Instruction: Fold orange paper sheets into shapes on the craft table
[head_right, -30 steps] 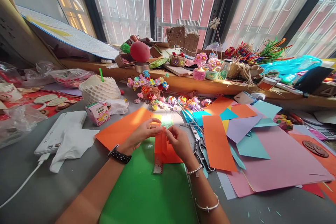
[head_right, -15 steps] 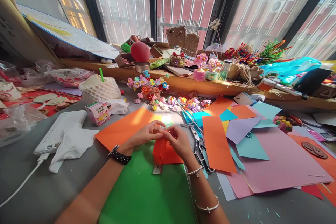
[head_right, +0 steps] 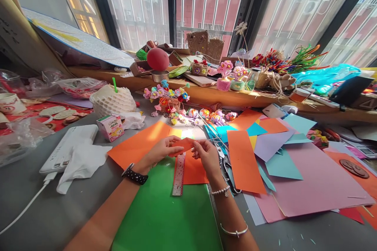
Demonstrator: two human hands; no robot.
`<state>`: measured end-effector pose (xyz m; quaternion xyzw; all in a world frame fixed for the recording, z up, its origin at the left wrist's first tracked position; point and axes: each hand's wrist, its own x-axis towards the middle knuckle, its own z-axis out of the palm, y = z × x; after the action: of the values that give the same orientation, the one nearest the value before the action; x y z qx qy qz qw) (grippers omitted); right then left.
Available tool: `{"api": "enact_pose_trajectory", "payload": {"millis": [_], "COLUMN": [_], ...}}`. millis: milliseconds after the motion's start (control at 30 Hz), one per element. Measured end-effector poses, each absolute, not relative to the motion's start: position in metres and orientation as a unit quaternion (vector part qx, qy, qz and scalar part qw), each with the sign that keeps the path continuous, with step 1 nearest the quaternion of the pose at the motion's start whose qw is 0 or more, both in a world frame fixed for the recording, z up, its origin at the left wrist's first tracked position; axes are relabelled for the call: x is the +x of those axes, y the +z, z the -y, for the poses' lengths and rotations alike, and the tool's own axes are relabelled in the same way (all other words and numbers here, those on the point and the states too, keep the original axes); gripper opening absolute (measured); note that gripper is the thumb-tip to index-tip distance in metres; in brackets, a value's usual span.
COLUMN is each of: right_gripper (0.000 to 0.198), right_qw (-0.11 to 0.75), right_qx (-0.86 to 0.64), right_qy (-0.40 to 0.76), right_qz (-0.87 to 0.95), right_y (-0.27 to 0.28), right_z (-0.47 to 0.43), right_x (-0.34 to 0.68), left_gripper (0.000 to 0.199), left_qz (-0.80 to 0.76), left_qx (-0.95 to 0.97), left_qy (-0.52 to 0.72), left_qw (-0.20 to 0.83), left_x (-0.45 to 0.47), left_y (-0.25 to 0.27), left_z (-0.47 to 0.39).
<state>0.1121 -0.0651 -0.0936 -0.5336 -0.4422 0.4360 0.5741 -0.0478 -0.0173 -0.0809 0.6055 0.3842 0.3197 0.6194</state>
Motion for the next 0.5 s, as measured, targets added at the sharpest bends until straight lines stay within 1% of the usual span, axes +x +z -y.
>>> {"api": "enact_pose_trajectory", "payload": {"millis": [133,233,500], "right_gripper": [0.024,0.021,0.021], "right_qw": [0.543,0.525,0.56], "right_qx": [-0.542,-0.522,-0.525], "right_qy": [0.403,0.411,0.42], "right_qz": [0.499,0.533,0.485], "right_y": [-0.0911,-0.0903,-0.0934], "right_z": [0.0656,0.0657,0.0649], "right_x": [0.1152,0.1159,0.119], "left_gripper": [0.03,0.025,0.026], "left_qz": [-0.354,-0.338,-0.392], "left_qx": [0.641,0.659,0.592], "left_qy": [0.307,0.288,0.359], "left_qw": [0.608,0.607,0.606], "left_x": [-0.0486,-0.0491,-0.0488], "left_y": [-0.0826,-0.0814,-0.0779], "left_z": [0.0167,0.0178,0.0172]}}
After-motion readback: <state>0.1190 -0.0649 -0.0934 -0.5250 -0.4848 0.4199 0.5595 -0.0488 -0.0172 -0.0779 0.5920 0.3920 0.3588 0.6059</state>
